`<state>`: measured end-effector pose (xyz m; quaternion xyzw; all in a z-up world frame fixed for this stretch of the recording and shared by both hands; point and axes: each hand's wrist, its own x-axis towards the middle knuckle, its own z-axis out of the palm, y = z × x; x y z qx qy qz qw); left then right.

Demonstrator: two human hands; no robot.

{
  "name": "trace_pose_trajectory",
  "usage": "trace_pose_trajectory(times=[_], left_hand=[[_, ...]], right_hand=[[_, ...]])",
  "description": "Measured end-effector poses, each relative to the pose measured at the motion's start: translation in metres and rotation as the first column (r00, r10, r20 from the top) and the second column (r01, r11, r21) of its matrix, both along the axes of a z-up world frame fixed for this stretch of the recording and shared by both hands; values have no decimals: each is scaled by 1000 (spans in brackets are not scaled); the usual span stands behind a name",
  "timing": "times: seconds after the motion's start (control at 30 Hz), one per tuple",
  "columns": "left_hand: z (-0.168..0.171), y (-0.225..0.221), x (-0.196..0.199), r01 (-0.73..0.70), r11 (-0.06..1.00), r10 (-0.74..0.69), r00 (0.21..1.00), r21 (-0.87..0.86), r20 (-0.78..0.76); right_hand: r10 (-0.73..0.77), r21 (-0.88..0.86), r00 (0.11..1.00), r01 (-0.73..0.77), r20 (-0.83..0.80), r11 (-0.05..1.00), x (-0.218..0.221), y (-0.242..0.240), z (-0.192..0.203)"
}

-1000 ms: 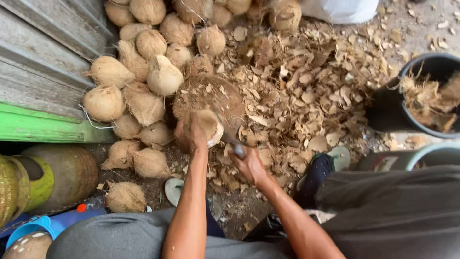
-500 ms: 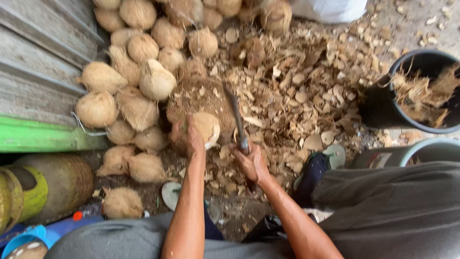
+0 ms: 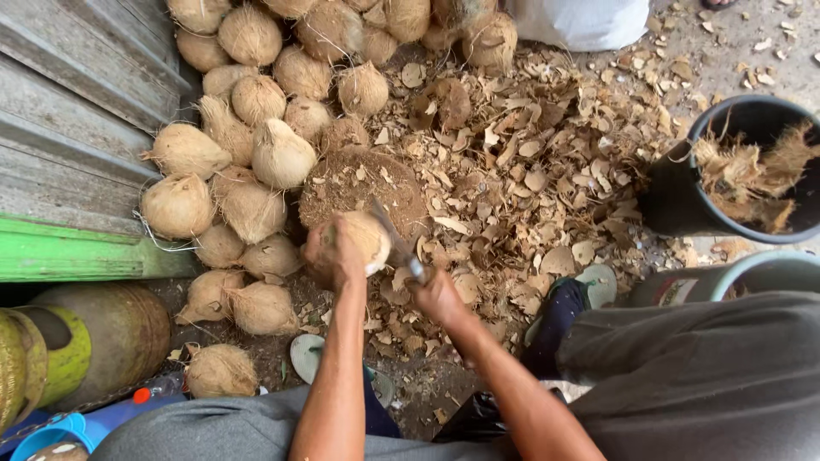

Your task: The person sits on the ground and uses a machete to peel the husk off a coconut. They repeatedly strike and scrape the coconut against a wooden block, removing the fibrous outer layer. The peeled coconut is then placed into a green basket.

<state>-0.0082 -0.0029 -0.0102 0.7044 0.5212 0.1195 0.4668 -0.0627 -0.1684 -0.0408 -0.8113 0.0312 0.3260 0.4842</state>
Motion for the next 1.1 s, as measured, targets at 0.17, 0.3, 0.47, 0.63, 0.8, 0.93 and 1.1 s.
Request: trace_pose_trajectory(times=[0.17,0.3,0.47,0.63,0.8,0.93,1.1], left_hand=[[-29,8,-6,-55,995,64,991,-77,116],[-31,18,6,-51,998,58,988,-48,143],[-47,14,-16,-49,998,50,998,38,-24],[-67,30,7,33,998,-21,975,-48,223],[-85,58,-2,54,811,182,923,-582,339],[-82,44,-7,52,896,132,917,-441,376],[-58,25,-19,-126,974,162,969,-190,188]], right_hand=[[-312,321,878,432,-362,843,0,-2,3],[-210,331,977,186,35,925,6,0,-5],[-112,250,983,73,146,965,-16,1,-51],[-42,86,997,47,-59,995,7,-3,-57],[-77,202,956,138,-283,970,1,-1,-15],[-118,198,993,119,-20,973,-8,4,11],[-192,297,963,130,188,946,-16,10,8]])
